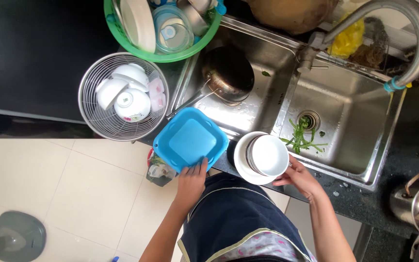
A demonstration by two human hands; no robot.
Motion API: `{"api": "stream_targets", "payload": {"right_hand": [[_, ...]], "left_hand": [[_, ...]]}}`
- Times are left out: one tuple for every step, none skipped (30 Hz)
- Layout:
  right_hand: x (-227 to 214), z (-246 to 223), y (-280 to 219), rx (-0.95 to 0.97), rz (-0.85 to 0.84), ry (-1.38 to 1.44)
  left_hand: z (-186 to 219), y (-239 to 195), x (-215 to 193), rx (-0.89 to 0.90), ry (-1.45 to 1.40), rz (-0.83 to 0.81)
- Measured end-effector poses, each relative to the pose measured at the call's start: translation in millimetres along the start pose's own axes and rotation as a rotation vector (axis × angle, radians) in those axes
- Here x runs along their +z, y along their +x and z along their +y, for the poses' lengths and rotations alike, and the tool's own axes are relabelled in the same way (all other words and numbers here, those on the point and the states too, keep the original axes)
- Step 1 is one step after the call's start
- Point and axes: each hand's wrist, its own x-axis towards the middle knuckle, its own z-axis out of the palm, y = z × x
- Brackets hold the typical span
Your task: Wash and rinse various kitchen items including bowls, a pot, and chopsticks in a kitchen sink.
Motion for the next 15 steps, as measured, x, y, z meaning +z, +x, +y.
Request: {"api": "stream_targets", "payload": {"right_hand": [[-5.5, 3.0, -1.0, 0.001, 0.005, 0.006], [-12.2, 6.6, -3.5, -0.02, 0.042, -0.031], [-19.2, 10.3, -5.9, -0.042, 0.08, -0.068], [-19.3, 11.2, -13.2, -0.038, 0.092, -0.059], [-19.2, 12.0, -20.4, -0.245, 0.206, -0.184], [-18.4, 12.7, -27.2, -0.45, 0.319, -0.312], [2.4, -11.0, -54.3, -0.444, 0.33, -0.307], [23.9, -36.9, -78.7, -0.61, 0.404, -0.429], [45.9, -63.0, -103.3, -0.775, 0.477, -0.554], [54.8, -66.2, -106.4, -0.775, 0.481, -0.549], [64.2, -69.5, -109.9, -0.957, 0.432, -0.82], [73.5, -74.1, -112.1, -1.135, 0.369, -1.096], [77.2, -67.7, -106.4, -1.139, 0.373, -1.094], [80.8, -62.3, -100.0, -1.161, 0.319, -1.135], [84.8, -56.9, -93.6, -1.183, 0.265, -1.176]], "left_hand": [[0.8, 2.2, -1.7, 0.006, -0.002, -0.003], [2.4, 5.4, -2.7, -0.005, -0.007, -0.009], [4.3, 8.8, -3.4, -0.016, -0.012, -0.015], [5.8, 11.2, -8.6, -0.003, -0.018, -0.02], [7.3, 13.7, -13.6, -0.02, -0.044, -0.027], [8.3, 15.7, -19.1, -0.039, -0.069, -0.035], [13.4, 18.5, -29.1, -0.028, -0.074, -0.041], [17.4, 22.0, -39.6, -0.026, -0.073, 0.003], [21.2, 25.1, -50.5, -0.025, -0.072, 0.046], [25.4, 26.4, -58.5, -0.019, -0.07, 0.045], [29.2, 27.2, -66.9, -0.016, -0.068, 0.097], [32.8, 29.0, -75.1, -0.015, -0.065, 0.152], [34.2, 31.0, -77.6, -0.011, -0.062, 0.156], [36.0, 32.2, -80.0, -0.017, -0.126, 0.17], [37.6, 33.2, -82.6, -0.023, -0.189, 0.185]]}}
